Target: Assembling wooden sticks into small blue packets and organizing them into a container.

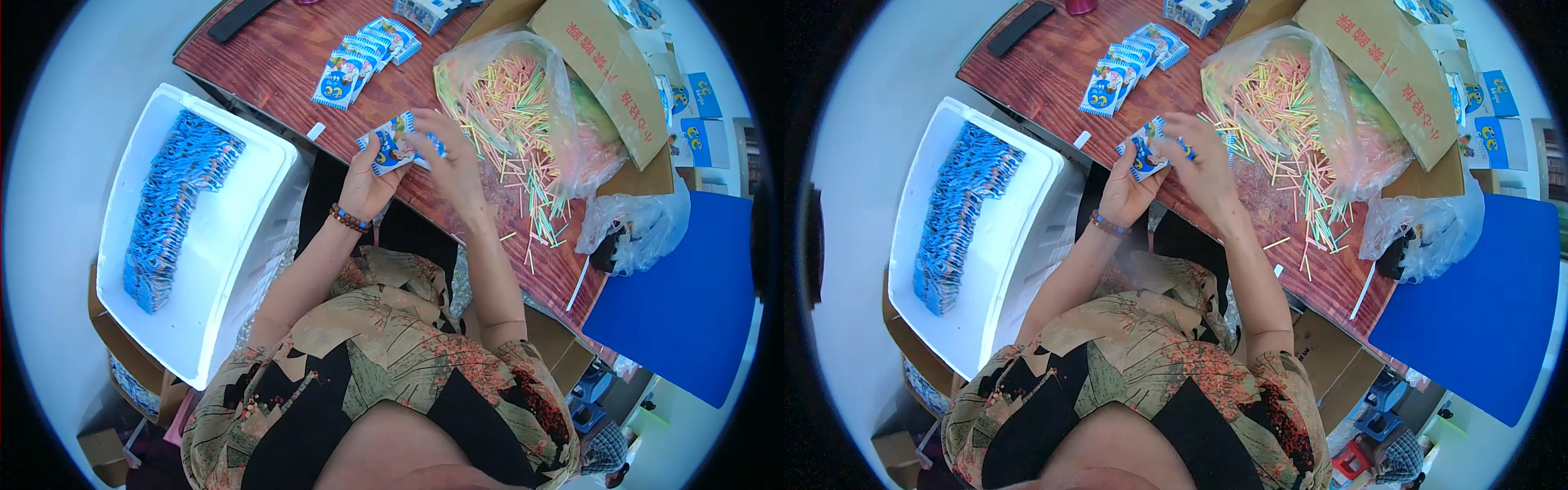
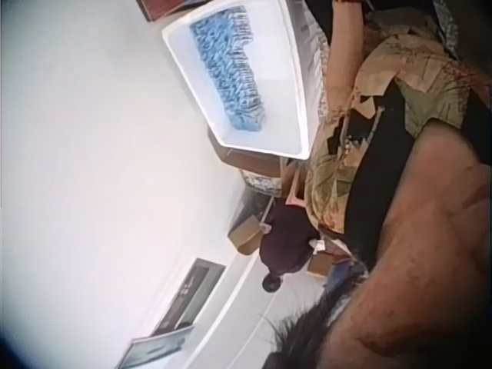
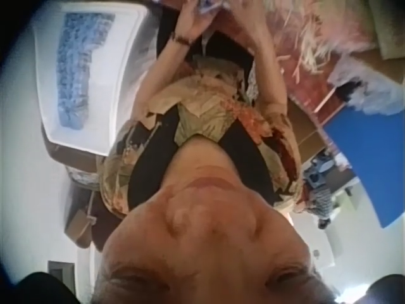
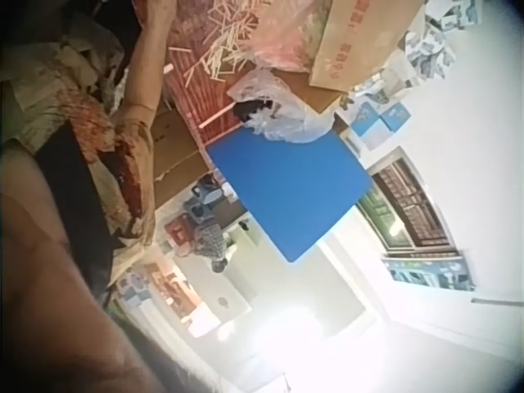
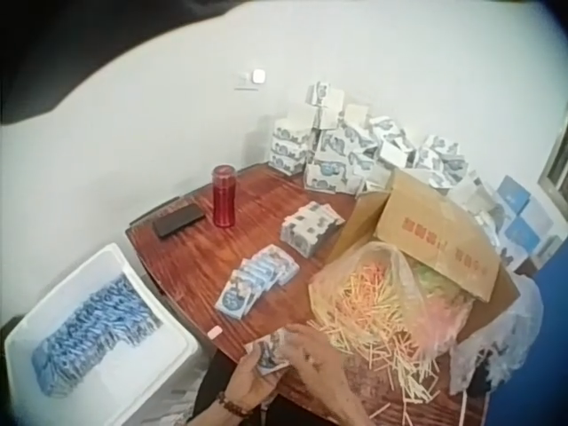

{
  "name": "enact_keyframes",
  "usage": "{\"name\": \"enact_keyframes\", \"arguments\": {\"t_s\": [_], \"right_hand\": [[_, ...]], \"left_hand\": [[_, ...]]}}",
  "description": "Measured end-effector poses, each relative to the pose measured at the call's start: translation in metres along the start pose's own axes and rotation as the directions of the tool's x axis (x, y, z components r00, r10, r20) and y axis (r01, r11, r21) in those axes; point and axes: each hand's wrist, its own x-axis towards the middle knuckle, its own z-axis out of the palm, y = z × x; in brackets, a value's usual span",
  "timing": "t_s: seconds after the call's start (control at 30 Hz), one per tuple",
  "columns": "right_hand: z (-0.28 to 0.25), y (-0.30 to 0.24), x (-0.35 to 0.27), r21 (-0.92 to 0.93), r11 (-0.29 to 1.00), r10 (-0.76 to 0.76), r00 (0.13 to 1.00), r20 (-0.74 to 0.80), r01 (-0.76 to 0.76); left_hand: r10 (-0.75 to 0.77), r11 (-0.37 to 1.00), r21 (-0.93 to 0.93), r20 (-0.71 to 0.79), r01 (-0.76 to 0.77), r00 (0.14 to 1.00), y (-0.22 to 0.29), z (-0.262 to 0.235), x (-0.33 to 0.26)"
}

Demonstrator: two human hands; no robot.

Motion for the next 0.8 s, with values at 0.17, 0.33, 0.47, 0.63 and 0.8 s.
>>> {"name": "enact_keyframes", "arguments": {"t_s": [0.17,0.33,0.47,0.63,0.8], "right_hand": [[0.013,-0.007,0.006,0.293,0.808,0.504,0.857,0.108,-0.512],[0.045,0.025,0.038,0.355,0.798,0.443,0.874,0.202,-0.486],[0.075,0.059,0.096,0.174,0.906,0.354,0.916,0.187,-0.385],[0.100,0.061,0.126,0.043,0.872,0.449,0.831,0.327,-0.488],[0.086,0.089,0.097,0.170,0.940,0.305,0.952,-0.031,-0.296]], "left_hand": [[0.082,0.996,0.025,-0.009,-0.082,0.997,0.005,0.003,-0.002],[0.344,0.928,0.197,-0.131,-0.315,0.930,0.031,0.012,0.002],[0.750,0.501,0.735,-0.106,-0.456,0.653,0.067,0.001,0.018],[0.710,-0.430,0.898,0.399,-0.092,0.580,0.092,-0.010,0.046],[0.603,-0.647,0.740,0.351,0.182,0.716,0.079,-0.002,0.077]]}}
